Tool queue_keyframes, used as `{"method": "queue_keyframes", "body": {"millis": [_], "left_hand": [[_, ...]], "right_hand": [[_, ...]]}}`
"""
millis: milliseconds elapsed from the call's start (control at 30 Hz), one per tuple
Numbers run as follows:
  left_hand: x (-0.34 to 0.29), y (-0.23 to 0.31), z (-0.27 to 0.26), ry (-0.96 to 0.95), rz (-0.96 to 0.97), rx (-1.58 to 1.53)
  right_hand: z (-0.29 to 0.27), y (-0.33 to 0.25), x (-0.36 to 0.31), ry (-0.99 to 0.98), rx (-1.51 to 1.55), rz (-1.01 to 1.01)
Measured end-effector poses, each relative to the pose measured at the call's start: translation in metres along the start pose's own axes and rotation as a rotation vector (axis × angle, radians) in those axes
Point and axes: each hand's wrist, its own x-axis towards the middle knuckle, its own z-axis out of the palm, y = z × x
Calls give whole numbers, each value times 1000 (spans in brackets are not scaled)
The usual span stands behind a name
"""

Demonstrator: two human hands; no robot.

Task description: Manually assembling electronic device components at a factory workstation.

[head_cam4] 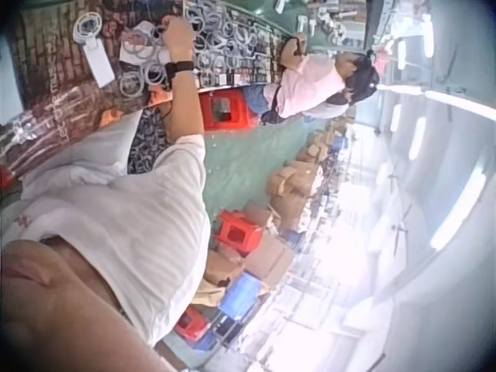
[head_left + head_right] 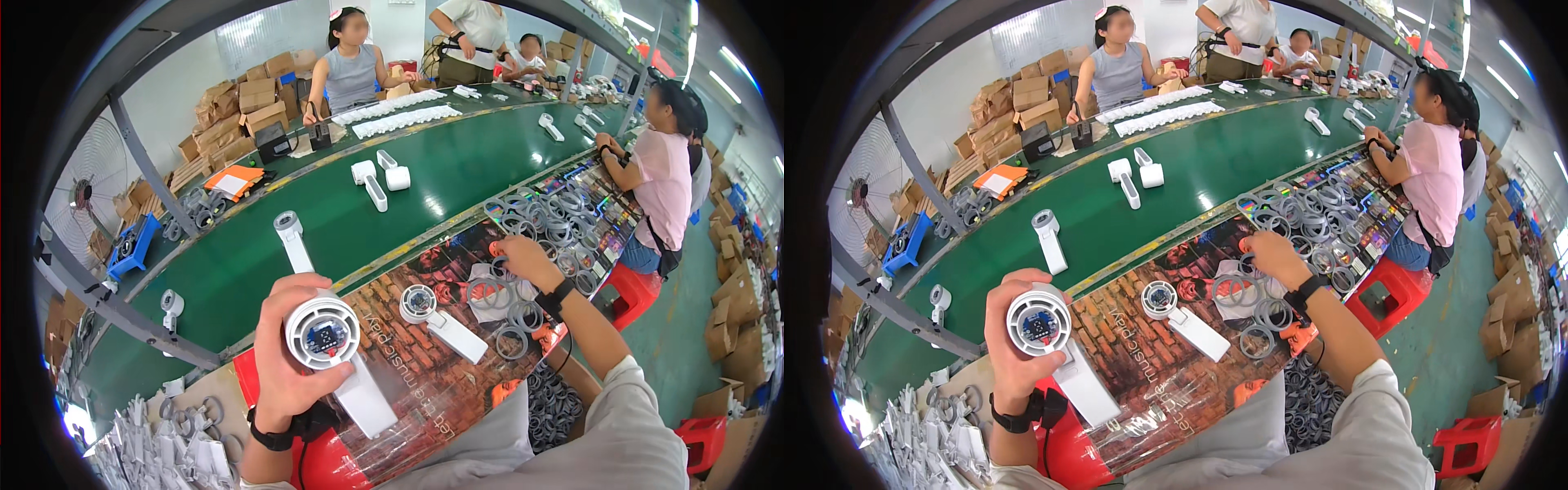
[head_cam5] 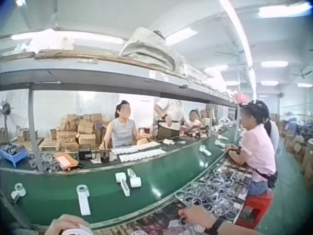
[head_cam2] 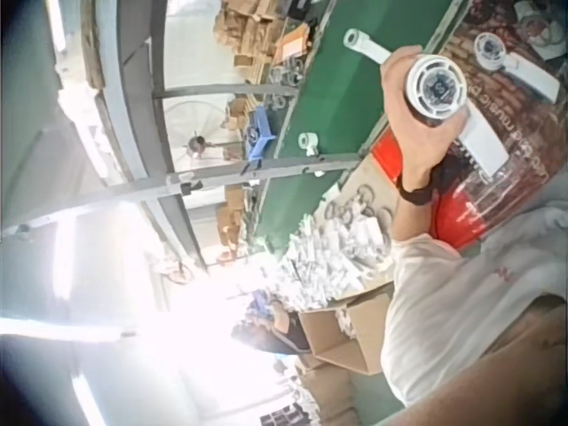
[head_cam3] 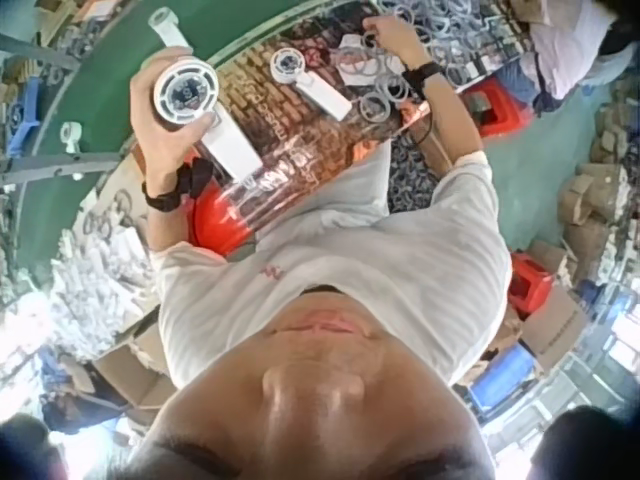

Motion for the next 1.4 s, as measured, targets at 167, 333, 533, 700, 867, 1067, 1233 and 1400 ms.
{"method": "queue_keyframes", "body": {"millis": [167, 333, 533, 700, 867, 1067, 1233, 1400], "left_hand": [[3, 0, 2, -39, -31, 93], [1, 5, 6, -57, -48, 144], [0, 8, 14, -46, 35, 137], [-2, 8, 12, 20, 107, 267], [-3, 12, 18, 165, -68, -13], [-4, 6, 16, 182, -340, -347], [0, 11, 15, 90, -305, -329], [-7, 7, 24, 114, -130, -146]], "right_hand": [[-53, -23, 15, 116, 313, -3], [-127, -121, -19, -65, 1228, -74], [-127, -188, -66, 27, 1684, -275], [-111, -234, -90, 163, 1868, -268], [-76, -266, -87, 441, 1525, -608], [-74, -274, -88, 641, 1545, -496], [-82, -262, -92, 647, 1528, -386], [-81, -269, -96, 663, 1546, -426]]}}
